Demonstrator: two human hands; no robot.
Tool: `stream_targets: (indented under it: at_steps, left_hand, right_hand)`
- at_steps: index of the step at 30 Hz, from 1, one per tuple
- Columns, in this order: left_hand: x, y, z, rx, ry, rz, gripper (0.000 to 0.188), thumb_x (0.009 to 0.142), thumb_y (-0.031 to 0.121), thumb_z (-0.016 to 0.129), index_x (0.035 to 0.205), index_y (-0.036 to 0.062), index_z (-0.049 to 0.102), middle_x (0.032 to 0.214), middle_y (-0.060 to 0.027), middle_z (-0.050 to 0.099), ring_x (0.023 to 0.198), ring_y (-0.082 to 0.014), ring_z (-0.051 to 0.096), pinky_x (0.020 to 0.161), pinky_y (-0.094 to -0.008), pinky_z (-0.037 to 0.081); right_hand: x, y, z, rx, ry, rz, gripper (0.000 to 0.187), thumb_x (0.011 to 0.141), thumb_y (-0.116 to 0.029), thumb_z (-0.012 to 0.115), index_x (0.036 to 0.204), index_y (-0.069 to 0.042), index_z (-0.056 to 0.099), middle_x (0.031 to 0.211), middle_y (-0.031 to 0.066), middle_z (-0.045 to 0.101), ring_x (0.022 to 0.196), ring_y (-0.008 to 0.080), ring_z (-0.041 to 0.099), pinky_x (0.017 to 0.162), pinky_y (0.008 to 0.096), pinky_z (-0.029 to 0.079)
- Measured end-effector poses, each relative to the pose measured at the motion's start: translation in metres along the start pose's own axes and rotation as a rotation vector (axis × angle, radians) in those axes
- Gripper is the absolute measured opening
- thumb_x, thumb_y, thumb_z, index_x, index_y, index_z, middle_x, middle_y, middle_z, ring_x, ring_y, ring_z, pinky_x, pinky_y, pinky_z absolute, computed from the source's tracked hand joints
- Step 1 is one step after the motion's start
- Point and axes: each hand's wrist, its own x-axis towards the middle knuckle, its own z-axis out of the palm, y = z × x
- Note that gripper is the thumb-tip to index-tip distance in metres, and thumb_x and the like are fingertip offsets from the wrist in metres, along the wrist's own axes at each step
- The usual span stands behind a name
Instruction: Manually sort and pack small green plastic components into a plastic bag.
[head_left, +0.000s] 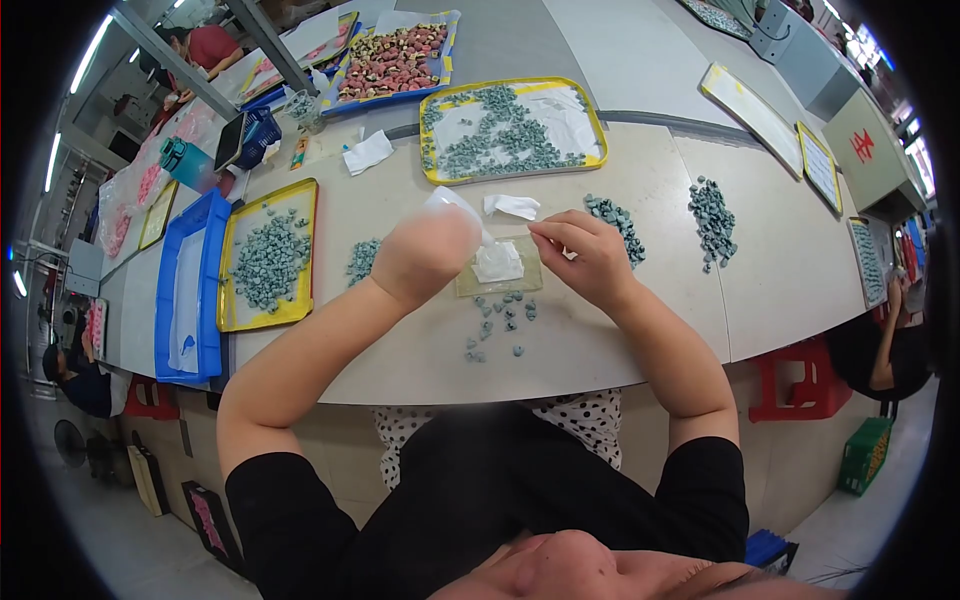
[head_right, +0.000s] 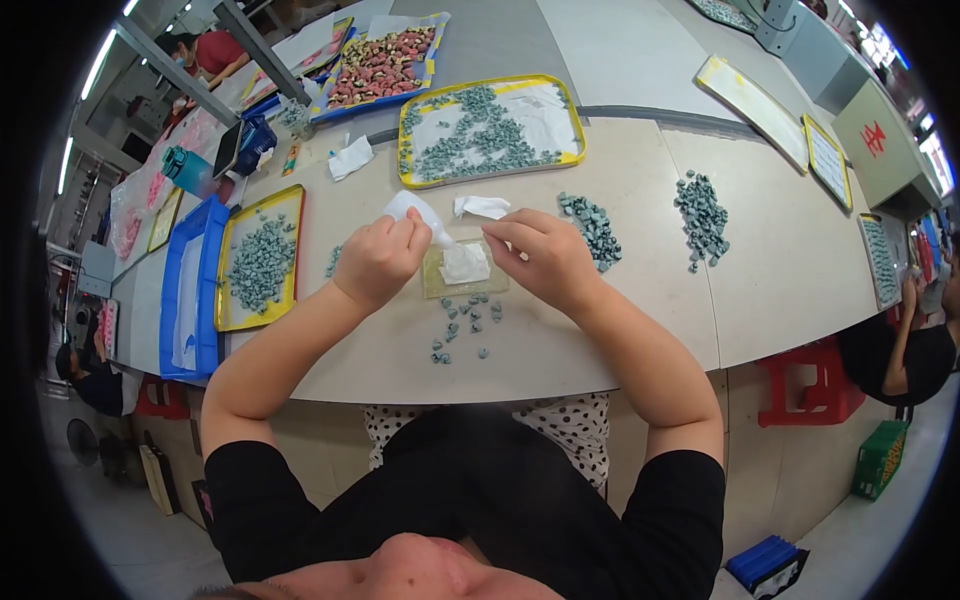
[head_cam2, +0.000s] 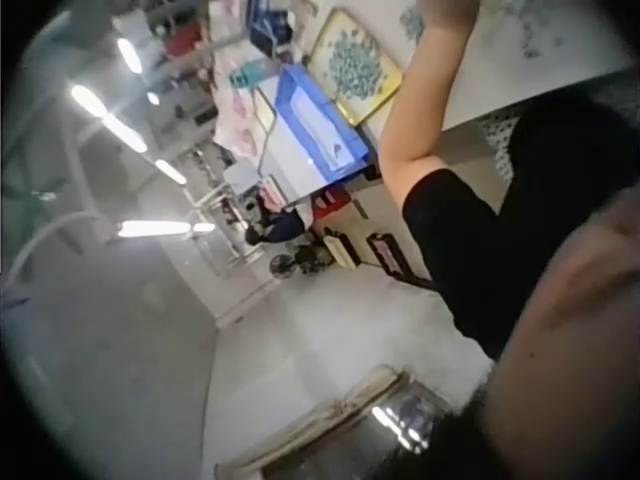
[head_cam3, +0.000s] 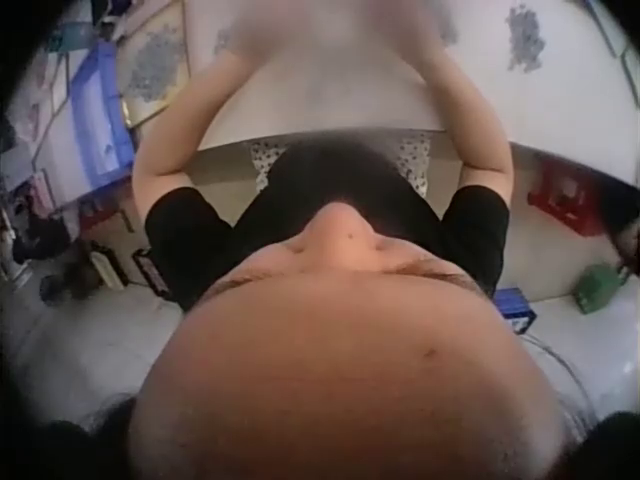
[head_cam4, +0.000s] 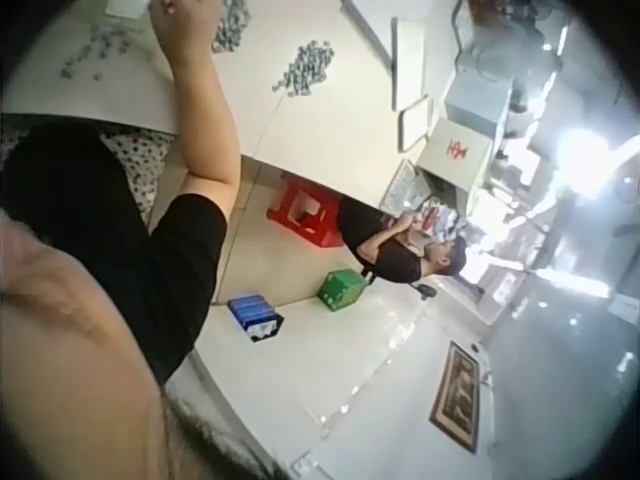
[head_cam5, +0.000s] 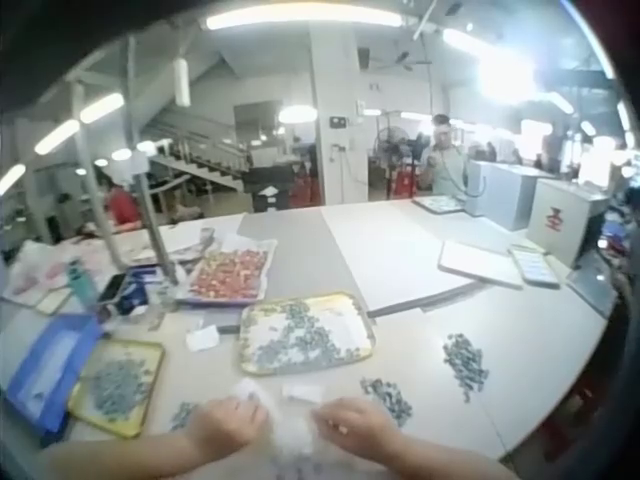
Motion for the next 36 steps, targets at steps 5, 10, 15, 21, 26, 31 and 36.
stream_targets:
  at_steps: [5, 10, 15, 21, 26, 31, 36]
  left_hand:
    - [-0.013, -0.002, 0.007, -0.293, -0.138, -0.323, 0.017, 0.073, 0.008, 0.064, 0.087, 0.0018, 0.057, 0.068, -0.0048, 0.056, 0.062, -0.0178, 0.057, 0.049, -0.031, 0.047]
    - [-0.022, -0.009, 0.021, -0.585, -0.211, -0.793, 0.026, 0.073, 0.017, 0.071, 0.09, 0.0011, 0.059, 0.069, -0.0096, 0.059, 0.063, -0.0229, 0.059, 0.056, -0.0373, 0.047]
    - [-0.03, -0.021, 0.035, -0.895, -0.261, -1.224, 0.038, 0.072, 0.028, 0.075, 0.097, 0.0001, 0.066, 0.053, -0.0061, 0.051, 0.05, -0.0165, 0.05, 0.052, -0.0322, 0.04]
    - [-0.042, -0.035, 0.045, -0.964, -0.304, -1.241, 0.046, 0.072, 0.031, 0.076, 0.103, -0.0007, 0.064, 0.057, -0.0047, 0.053, 0.051, -0.0141, 0.049, 0.052, -0.0311, 0.04]
    - [-0.047, -0.035, 0.038, -0.887, -0.162, -1.236, 0.051, 0.075, 0.035, 0.074, 0.108, -0.0006, 0.059, 0.061, -0.0034, 0.053, 0.051, -0.0127, 0.048, 0.05, -0.0286, 0.04]
    - [-0.054, -0.035, 0.016, -1.388, 0.029, -1.484, 0.03, 0.085, 0.029, 0.062, 0.096, 0.0023, 0.056, 0.061, 0.0006, 0.047, 0.05, -0.01, 0.041, 0.046, -0.0235, 0.034]
    - [-0.065, -0.033, 0.02, -2.515, -0.111, -1.771, 0.013, 0.087, 0.011, 0.042, 0.095, 0.0019, 0.046, 0.075, -0.0021, 0.043, 0.056, -0.0082, 0.034, 0.045, -0.0199, 0.028]
  right_hand:
    - [0.005, 0.006, -0.011, -0.047, -0.048, 0.005, 0.014, 0.075, 0.002, 0.066, 0.088, -0.002, 0.067, 0.079, 0.007, 0.065, 0.059, 0.0143, 0.06, 0.051, 0.0234, 0.049]
    - [0.013, 0.023, -0.025, -0.129, -0.218, 0.302, 0.01, 0.08, -0.005, 0.064, 0.09, -0.003, 0.068, 0.079, 0.008, 0.064, 0.061, 0.0183, 0.058, 0.055, 0.0279, 0.048]
    - [0.017, 0.03, -0.033, -0.243, -0.498, 0.316, 0.015, 0.077, -0.009, 0.067, 0.09, -0.003, 0.068, 0.079, 0.01, 0.063, 0.067, 0.0245, 0.059, 0.063, 0.0321, 0.047]
    - [0.02, 0.017, -0.028, -0.225, -0.857, 0.432, 0.015, 0.073, -0.008, 0.068, 0.087, -0.002, 0.066, 0.08, 0.0099, 0.063, 0.073, 0.0258, 0.06, 0.066, 0.0338, 0.048]
    - [0.022, 0.02, -0.018, -0.223, -0.874, 0.481, 0.014, 0.071, -0.006, 0.066, 0.084, -0.001, 0.065, 0.081, 0.0103, 0.063, 0.074, 0.026, 0.06, 0.067, 0.033, 0.049]
    - [0.017, 0.029, 0.007, -0.07, -0.663, 0.427, 0.014, 0.073, -0.006, 0.064, 0.086, 0.0, 0.063, 0.08, 0.0105, 0.063, 0.072, 0.0225, 0.06, 0.067, 0.0304, 0.05]
    - [0.021, 0.019, 0.042, 0.129, -0.576, 0.464, 0.015, 0.076, -0.006, 0.064, 0.089, 0.001, 0.062, 0.08, 0.0097, 0.062, 0.069, 0.0177, 0.061, 0.065, 0.0278, 0.049]
